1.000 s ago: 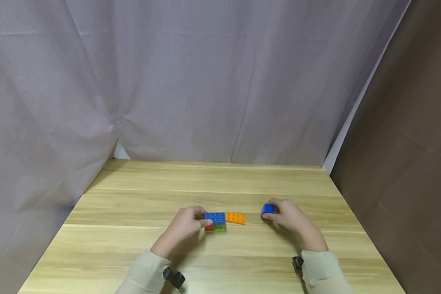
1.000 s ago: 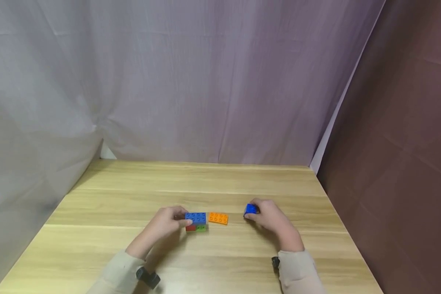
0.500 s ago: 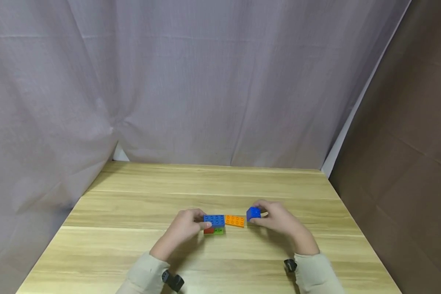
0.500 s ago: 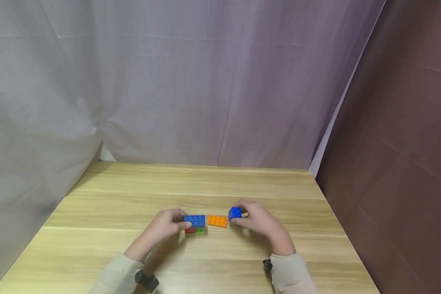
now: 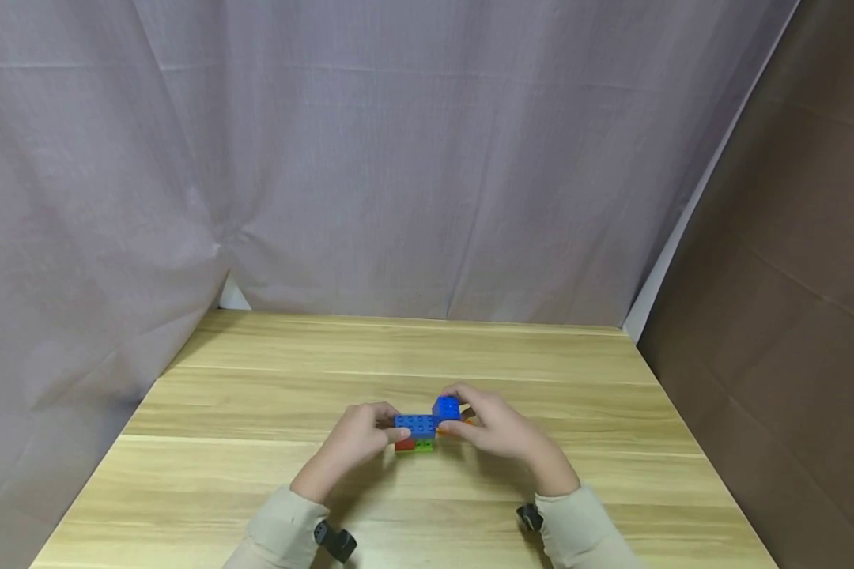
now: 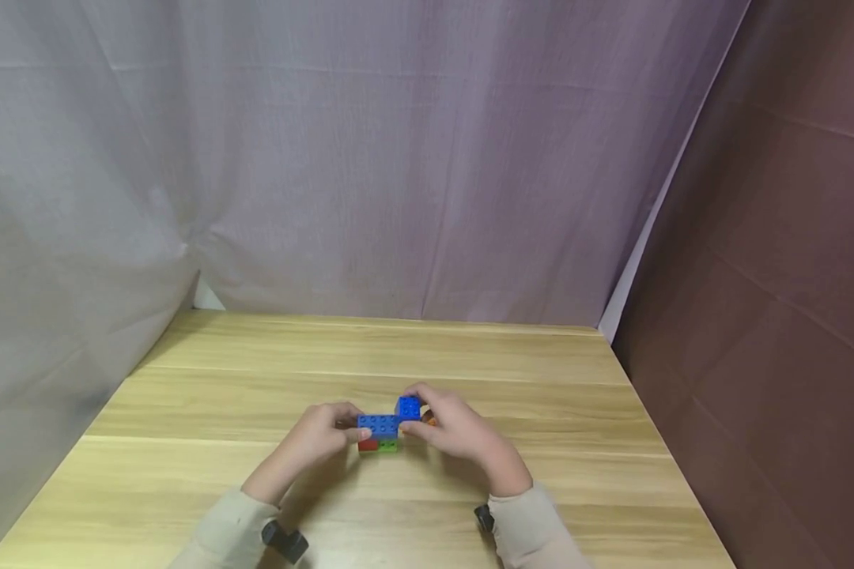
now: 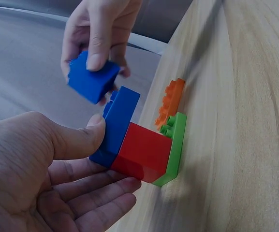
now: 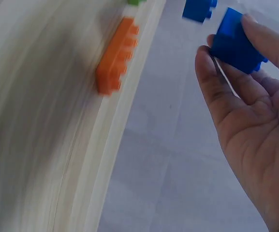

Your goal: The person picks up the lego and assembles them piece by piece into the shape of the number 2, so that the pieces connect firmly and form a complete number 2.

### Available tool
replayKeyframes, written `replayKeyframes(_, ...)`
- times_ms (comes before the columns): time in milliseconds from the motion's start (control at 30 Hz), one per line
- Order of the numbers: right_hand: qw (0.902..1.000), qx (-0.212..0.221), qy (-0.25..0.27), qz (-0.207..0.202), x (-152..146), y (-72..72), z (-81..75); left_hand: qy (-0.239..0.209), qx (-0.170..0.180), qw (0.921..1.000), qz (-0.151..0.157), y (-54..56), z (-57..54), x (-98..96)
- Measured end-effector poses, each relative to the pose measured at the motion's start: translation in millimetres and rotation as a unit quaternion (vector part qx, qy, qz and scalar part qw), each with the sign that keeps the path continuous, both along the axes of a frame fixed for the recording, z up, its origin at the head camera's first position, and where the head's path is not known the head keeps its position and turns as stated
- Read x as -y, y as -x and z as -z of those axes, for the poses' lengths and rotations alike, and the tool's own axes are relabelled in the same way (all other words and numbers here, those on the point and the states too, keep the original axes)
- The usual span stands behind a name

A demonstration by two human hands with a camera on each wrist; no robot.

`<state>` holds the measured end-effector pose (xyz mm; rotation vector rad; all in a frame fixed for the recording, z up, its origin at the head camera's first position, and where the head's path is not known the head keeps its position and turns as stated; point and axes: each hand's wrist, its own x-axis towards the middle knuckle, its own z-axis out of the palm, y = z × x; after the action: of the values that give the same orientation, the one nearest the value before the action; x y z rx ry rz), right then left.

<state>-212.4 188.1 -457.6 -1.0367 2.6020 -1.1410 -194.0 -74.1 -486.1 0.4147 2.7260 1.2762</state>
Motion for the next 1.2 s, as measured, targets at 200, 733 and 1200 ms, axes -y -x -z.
replayKeyframes(200, 0.9999, -0.003, 0.006, -0.012, 14.8, -0.4, 1.1, -0.002, -0.006, 0.9999, 0.009, 0.2, -0.3, 0.3)
replayKeyframes(733, 0.9996, 0.000, -0.014, -0.024, 22.9, 1.1, 5.2, -0.004, -0.002, 1.0000, 0.006, 2.5, 3.0, 1.4)
replayKeyframes(1200, 0.9994, -0.004, -0.031, -0.018, 24.7, 1.2, 3.3, -0.001, -0.009, 0.9999, 0.006, 2.4, 2.9, 2.0)
